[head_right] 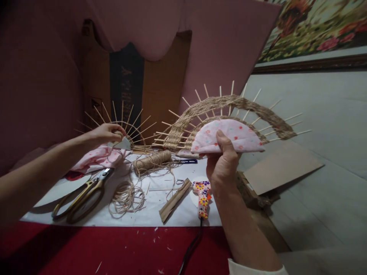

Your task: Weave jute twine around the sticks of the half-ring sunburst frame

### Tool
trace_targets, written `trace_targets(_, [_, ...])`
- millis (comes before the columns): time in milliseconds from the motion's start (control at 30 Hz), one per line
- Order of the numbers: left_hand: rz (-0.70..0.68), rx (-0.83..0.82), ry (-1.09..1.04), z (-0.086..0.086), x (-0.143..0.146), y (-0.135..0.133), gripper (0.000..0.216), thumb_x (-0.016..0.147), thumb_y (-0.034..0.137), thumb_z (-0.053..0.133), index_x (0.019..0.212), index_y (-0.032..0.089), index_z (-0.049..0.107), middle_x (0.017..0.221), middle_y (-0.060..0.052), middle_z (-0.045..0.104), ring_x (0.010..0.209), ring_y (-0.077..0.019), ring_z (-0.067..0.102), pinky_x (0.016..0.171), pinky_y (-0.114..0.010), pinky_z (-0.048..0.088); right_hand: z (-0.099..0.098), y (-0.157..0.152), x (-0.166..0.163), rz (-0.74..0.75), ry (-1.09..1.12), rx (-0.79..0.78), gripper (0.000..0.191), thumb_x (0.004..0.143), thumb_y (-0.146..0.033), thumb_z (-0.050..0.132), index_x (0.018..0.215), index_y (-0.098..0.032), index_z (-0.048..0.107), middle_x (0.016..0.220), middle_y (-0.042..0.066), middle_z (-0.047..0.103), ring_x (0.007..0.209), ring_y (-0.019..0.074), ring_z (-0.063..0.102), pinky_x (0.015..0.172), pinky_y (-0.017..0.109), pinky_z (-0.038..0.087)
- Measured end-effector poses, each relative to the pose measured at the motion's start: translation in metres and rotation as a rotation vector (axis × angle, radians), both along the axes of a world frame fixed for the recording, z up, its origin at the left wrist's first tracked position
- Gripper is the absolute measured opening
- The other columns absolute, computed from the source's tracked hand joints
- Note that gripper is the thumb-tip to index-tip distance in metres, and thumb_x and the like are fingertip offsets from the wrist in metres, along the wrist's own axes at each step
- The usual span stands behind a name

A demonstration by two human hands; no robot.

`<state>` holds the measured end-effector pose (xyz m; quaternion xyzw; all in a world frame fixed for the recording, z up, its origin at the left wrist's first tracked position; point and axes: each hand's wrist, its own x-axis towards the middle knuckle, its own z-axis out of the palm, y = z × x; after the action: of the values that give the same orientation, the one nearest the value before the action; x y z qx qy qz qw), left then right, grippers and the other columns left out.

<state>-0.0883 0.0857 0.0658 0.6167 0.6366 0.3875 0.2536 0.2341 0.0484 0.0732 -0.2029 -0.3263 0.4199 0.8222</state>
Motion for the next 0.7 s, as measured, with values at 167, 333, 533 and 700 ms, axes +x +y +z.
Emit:
trace_targets(167, [-0.070,0.100,0.045,-0.014,0.017,-0.001,0.031,0.049,0.010,0.064,0.079,0.018,0.069,0.091,-0.005,0.067,0.100,-0.0265,0.057,0.083,-0.035,0.044,0.000,-0.001,-0.002,0.056,0.010,0.021,0.027,0.063,-0.013,0.069,0.086,-0.020,0.056,0.068,-0.007,0.055,0.059,0.0085,0.057,0.059,0.022,0.056])
trace_targets(333, [-0.346,0.141,-0.249,-0.010,0.058,-0.033,0.031,0.081,0.031,0.050,0.104,0.017,0.063,0.111,-0.009,0.067,0.106,-0.0206,0.059,0.094,-0.037,0.044,-0.010,0.002,-0.009,0.199,-0.011,-0.064,0.024,0.063,-0.017,0.071,0.084,-0.018,0.059,0.073,-0.005,0.058,0.063,0.0082,0.058,0.060,0.021,0.055])
trace_targets(533, [-0.406,0.034,-0.735,-0.014,0.081,-0.063,0.024,0.078,0.018,0.049,0.099,0.014,0.062,0.106,-0.013,0.066,0.096,-0.0221,0.063,0.083,-0.038,0.052,-0.024,0.002,-0.019,0.298,-0.042,-0.075,0.018,0.065,-0.016,0.069,0.078,-0.018,0.058,0.070,-0.005,0.058,0.062,0.0086,0.057,0.060,0.020,0.053])
trace_targets(700, [-0.331,-0.006,-0.746,-0.028,0.077,-0.082,0.022,0.079,0.024,0.052,0.098,0.018,0.061,0.098,-0.010,0.067,0.089,-0.0209,0.063,0.078,-0.036,0.051,-0.036,0.001,-0.028,0.419,-0.117,-0.142,0.014,0.067,-0.022,0.069,0.071,-0.018,0.057,0.057,-0.006,0.054,0.049,0.0087,0.052,0.056,0.022,0.051])
